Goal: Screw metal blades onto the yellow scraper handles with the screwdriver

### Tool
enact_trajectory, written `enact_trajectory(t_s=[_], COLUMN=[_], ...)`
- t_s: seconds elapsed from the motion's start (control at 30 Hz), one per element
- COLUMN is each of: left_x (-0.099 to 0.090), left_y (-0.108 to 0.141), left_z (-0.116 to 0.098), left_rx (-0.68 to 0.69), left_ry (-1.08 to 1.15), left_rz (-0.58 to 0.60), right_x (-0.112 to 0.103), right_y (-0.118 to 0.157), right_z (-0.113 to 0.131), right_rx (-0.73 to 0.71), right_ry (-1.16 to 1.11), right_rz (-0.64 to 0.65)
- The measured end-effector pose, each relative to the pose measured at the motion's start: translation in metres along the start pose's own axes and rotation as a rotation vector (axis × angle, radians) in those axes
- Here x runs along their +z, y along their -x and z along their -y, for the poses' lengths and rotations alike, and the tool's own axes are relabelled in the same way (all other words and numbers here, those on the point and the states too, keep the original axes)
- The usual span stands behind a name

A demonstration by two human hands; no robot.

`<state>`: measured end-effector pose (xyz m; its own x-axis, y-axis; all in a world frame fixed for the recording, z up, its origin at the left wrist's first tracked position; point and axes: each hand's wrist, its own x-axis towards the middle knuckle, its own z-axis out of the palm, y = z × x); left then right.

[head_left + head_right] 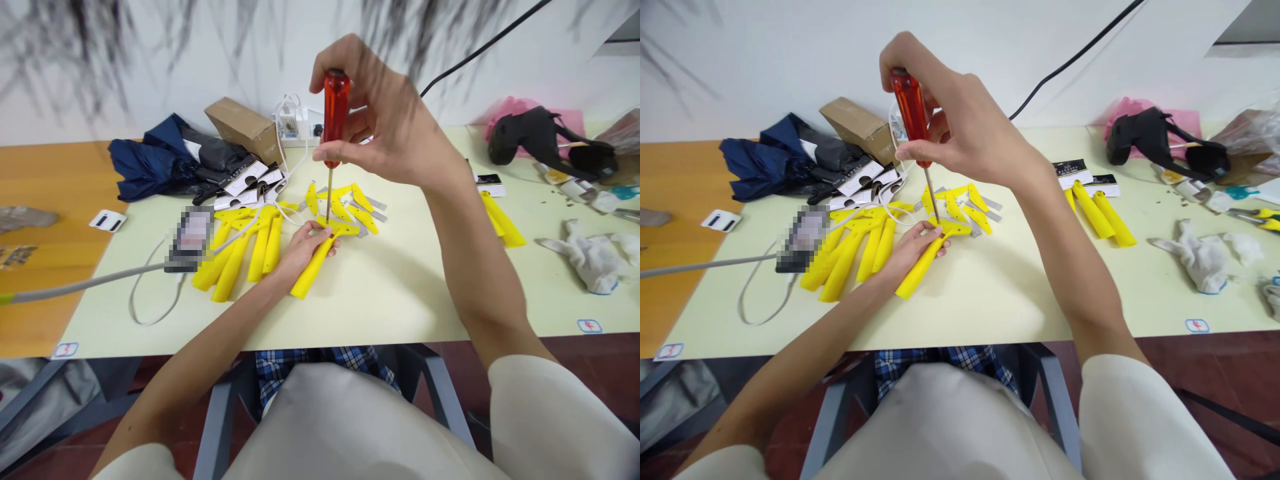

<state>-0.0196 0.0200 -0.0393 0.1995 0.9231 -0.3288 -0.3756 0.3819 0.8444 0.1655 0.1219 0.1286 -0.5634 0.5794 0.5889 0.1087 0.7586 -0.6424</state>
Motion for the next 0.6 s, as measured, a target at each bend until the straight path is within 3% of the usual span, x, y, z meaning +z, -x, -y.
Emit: enact_trajectory(t_s=[0.17,0.33,0.47,0.6], left_x=[0.005,-0.002,-0.007,-0.007], left_y=[0.021,0.043,0.049,0.049], left_z=[0.000,0.003,0.002,0.005], left_rx=[0.047,0.069,0.086,0.202], left_ry=[-0.148,-0.158,-0.187,-0.300], left_rz=[0.011,-0.012,-0.067,-0.129], right_x=[-0.004,-0.011,-0.012,-0.023], right_y=[0.001,-0.002,-0.003,0.004], right_z=[0.005,0.006,0.002,0.010], right_rx=[0.013,-0.028,-0.063,-0.061], right_ry=[-0.040,-0.079,-0.042,0.078], right_rz=[0.000,0.029,-0.026,-0.038])
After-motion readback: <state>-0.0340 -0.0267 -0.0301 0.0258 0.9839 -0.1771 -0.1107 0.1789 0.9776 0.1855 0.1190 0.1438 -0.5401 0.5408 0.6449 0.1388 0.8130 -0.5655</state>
